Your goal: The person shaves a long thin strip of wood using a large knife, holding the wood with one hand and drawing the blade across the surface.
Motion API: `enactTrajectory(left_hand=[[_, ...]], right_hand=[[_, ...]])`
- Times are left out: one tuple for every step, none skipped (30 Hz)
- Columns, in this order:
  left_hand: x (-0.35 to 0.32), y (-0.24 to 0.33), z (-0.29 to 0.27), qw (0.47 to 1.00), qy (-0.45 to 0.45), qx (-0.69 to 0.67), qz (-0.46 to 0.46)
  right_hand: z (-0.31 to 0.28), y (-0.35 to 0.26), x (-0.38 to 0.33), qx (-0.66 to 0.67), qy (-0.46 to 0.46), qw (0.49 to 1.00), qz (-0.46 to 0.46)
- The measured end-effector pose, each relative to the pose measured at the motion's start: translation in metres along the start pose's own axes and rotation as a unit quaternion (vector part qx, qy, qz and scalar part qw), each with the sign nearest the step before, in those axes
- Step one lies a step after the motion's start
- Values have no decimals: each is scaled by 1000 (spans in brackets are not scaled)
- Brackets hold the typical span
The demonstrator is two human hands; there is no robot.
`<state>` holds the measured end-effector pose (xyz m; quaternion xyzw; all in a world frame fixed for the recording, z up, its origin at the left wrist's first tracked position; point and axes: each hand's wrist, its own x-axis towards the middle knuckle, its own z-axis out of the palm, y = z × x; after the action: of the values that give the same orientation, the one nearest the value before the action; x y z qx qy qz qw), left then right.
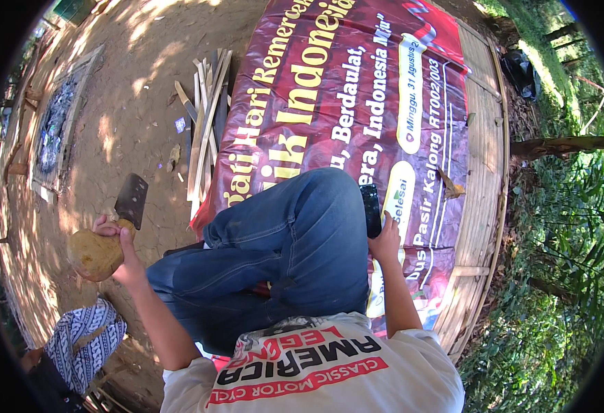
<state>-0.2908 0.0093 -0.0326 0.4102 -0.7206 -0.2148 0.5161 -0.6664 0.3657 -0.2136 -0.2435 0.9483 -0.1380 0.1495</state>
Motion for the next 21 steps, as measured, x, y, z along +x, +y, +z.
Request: enactTrajectory(left_hand=[[-2, 0, -4, 1000, 7, 8, -11], [-3, 2, -8, 1000, 14, 15, -21], [-3, 7, -10, 999, 19, 29, -27], [-4, 13, -12, 998, 24, 44, -35], [-4, 19, -14, 997, 28, 58, -42], [-5, 23, -18, 994, 32, 90, -48], [-5, 24, -23, 990, 35, 122, -54], [-4, 26, -25, 986, 37, 153, -59], [-3, 30, -27, 985, 38, 164, -45], [-4, 29, -29, 986, 43, 152, -46], [-5, 25, -31, 988, 49, 140, -48], [-6, 23, -31, 989, 56, 126, -48], [-7, 21, -29, 990, 58, 116, -53], [-8, 19, -26, 991, 59, 106, -58], [-8, 20, -24, 991, 61, 97, -64], [-8, 21, -20, 990, 68, 97, -80], [-9, 24, -14, 988, 75, 97, -95], [-10, 25, -9, 986, 82, 94, -112], [-10, 20, -9, 989, 65, 99, -91], [-10, 13, -12, 991, 49, 104, -71], [-10, 10, -12, 992, 34, 109, -51]], right_hand=[[6, -6, 4, -18, 10, 1000, 6], [11, -12, 10, -32, 19, 999, 11], [17, -17, 15, -48, 27, 998, 20], [22, -18, 19, -65, 34, 997, 29], [29, -16, 23, -47, 52, 997, 36], [29, -19, 26, -41, 49, 997, 43], [29, -21, 28, -36, 47, 997, 50], [27, -23, 29, -31, 45, 997, 58], [27, -26, 32, -31, 42, 997, 58], [29, -26, 33, -25, 46, 997, 52], [33, -25, 34, -19, 51, 997, 46], [33, -27, 36, -13, 56, 998, 39], [33, -30, 38, -10, 58, 998, 34], [31, -32, 41, 3, 54, 998, 36], [28, -36, 43, 16, 49, 998, 37], [26, -39, 46, 28, 44, 998, 38], [26, -41, 48, 30, 46, 998, 31], [27, -41, 51, 37, 52, 998, 29], [28, -42, 54, 45, 57, 997, 26], [30, -43, 56, 53, 63, 996, 23], [32, -43, 58, 55, 72, 996, 20]])
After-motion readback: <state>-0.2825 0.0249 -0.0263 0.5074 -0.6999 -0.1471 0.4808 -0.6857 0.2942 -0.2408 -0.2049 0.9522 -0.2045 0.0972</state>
